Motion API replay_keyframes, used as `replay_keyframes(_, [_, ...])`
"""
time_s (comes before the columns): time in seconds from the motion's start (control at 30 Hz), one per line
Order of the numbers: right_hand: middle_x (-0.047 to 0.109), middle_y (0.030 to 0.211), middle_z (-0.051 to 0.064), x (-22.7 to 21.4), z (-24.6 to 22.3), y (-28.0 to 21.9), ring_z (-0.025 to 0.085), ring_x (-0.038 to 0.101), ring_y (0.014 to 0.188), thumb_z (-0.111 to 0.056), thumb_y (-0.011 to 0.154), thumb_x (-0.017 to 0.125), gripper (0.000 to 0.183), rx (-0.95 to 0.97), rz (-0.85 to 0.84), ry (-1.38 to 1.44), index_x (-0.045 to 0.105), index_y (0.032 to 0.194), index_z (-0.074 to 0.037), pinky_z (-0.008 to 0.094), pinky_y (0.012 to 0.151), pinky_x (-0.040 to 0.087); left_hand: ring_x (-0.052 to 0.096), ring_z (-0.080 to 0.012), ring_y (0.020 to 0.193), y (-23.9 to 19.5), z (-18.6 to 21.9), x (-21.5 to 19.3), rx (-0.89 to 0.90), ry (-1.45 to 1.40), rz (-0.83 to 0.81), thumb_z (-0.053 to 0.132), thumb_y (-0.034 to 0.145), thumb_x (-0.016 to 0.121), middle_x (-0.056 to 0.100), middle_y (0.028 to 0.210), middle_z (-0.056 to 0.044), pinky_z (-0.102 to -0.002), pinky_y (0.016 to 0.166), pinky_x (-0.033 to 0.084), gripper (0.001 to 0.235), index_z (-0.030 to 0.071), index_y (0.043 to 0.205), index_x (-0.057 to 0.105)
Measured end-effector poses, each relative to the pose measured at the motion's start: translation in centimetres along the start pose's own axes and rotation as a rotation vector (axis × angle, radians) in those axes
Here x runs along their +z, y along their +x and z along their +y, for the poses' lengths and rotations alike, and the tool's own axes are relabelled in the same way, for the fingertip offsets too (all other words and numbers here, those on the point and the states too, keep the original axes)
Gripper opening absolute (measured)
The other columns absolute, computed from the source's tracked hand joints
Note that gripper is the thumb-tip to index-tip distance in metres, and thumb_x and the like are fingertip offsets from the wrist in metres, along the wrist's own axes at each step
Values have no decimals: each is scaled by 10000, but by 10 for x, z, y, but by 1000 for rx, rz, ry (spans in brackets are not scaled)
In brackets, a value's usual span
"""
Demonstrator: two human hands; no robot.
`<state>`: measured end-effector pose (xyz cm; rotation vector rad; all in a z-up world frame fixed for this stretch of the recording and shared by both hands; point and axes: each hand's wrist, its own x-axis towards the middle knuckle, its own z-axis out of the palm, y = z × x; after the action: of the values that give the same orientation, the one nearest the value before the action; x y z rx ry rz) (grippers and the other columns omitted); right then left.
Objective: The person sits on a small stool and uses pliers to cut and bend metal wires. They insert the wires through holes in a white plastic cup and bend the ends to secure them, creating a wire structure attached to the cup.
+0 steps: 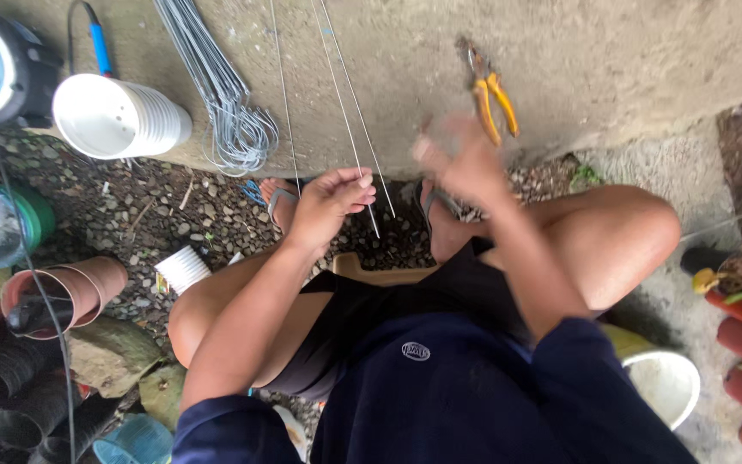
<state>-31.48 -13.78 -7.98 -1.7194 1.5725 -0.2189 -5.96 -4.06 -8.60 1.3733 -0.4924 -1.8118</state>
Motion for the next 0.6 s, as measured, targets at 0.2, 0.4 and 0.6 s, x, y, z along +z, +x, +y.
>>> replay_keyframes(0.2, [489, 1229, 342, -21, 100, 86, 486, 482, 1203, -718, 693, 886, 1047, 31, 274, -501, 543, 1247, 101, 553, 961, 466, 743, -167, 854, -47, 29, -5, -60, -28, -41, 224, 962, 706, 746, 1028, -87, -302, 764, 617, 440, 9, 1339, 638])
replay_keyframes(0.4, [551, 1247, 288, -26, 140, 108, 397, 592, 1142, -496, 993, 748, 633, 114, 91, -476, 563, 1235, 60, 490, 959, 537, 746, -176, 837, -61, 46, -6, -67, -96, -86, 190, 952, 720, 736, 1007, -78, -295, 745, 615, 465, 1, 1363, 612])
replay_keyframes(0.6, [621, 1031, 185, -51, 92, 98, 284, 657, 912, -379, 1033, 617, 498, 254, 30, -267, 539, 1265, 55, 471, 807, 557, 753, -170, 841, -66, 46, -2, -86, -68, -139, 164, 950, 722, 720, 974, -68, -292, 750, 621, 466, -11, 1367, 606])
